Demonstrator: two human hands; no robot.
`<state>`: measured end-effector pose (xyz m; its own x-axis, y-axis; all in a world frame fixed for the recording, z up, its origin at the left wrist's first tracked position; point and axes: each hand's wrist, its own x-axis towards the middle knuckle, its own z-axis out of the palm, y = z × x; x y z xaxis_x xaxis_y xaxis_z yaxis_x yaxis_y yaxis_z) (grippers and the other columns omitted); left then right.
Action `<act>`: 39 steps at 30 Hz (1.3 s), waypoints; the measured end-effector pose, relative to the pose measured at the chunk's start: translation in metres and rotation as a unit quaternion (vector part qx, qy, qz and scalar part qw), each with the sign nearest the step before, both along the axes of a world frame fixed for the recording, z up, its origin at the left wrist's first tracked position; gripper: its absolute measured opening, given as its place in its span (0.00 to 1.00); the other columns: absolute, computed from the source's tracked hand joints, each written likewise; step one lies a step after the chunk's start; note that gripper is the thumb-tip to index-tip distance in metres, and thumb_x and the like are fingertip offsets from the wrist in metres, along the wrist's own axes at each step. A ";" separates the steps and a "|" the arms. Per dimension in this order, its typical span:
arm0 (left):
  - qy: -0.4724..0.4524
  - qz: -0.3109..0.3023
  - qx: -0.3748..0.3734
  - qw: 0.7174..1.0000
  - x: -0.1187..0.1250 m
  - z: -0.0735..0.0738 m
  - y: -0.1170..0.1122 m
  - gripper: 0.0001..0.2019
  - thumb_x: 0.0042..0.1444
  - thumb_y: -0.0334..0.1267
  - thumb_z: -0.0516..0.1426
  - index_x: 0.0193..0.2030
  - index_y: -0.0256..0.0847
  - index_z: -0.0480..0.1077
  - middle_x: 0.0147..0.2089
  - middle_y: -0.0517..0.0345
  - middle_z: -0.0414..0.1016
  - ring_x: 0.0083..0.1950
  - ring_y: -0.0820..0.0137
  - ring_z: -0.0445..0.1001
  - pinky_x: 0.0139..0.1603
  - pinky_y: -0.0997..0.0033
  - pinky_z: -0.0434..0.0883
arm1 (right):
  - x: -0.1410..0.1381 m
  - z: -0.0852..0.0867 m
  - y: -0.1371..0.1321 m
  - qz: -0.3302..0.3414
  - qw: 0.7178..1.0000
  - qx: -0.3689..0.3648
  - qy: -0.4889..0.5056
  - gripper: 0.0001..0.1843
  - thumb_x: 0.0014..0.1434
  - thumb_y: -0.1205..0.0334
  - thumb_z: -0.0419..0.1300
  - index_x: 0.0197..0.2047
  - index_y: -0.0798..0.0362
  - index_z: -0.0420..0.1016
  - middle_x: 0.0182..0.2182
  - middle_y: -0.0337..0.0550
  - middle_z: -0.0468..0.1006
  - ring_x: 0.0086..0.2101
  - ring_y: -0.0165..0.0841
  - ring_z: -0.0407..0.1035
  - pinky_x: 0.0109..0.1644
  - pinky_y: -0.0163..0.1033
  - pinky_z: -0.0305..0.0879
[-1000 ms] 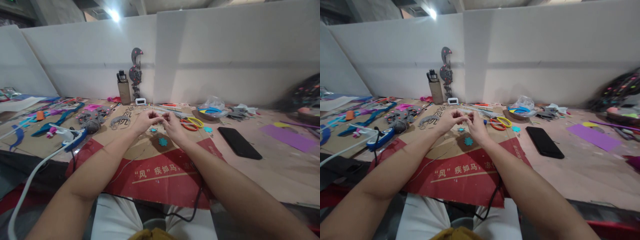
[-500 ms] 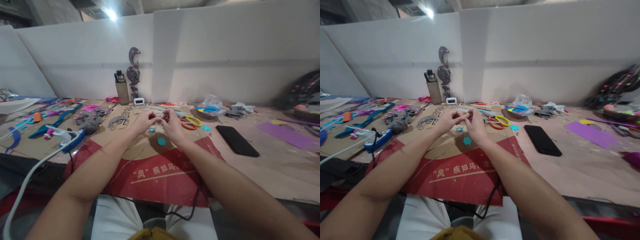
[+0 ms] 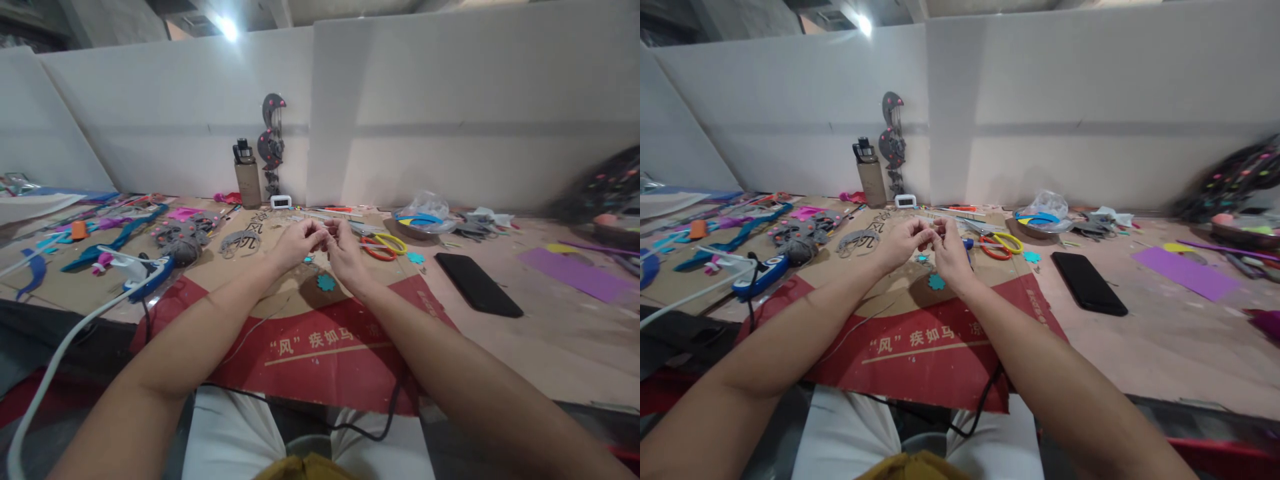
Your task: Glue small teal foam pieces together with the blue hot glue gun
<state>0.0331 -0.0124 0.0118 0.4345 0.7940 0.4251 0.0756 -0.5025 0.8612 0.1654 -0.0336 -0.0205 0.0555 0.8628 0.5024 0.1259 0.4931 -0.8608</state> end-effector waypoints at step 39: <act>0.041 0.068 0.023 0.997 -0.006 0.005 -0.001 0.14 0.50 0.46 0.63 0.28 0.37 0.69 0.24 0.60 0.70 0.26 0.75 0.67 0.30 0.72 0.64 | 0.008 0.011 -0.004 -0.010 0.993 -0.016 -0.113 0.10 0.62 0.56 0.53 0.43 0.51 0.62 0.35 0.43 0.72 0.33 0.32 0.66 0.38 0.40 0.64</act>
<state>0.0269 -0.0137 0.0168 0.3584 0.8289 0.4295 0.2159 -0.5212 0.8257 0.1738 -0.0374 -0.0097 -0.0373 0.8782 0.4769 0.3272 0.4617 -0.8245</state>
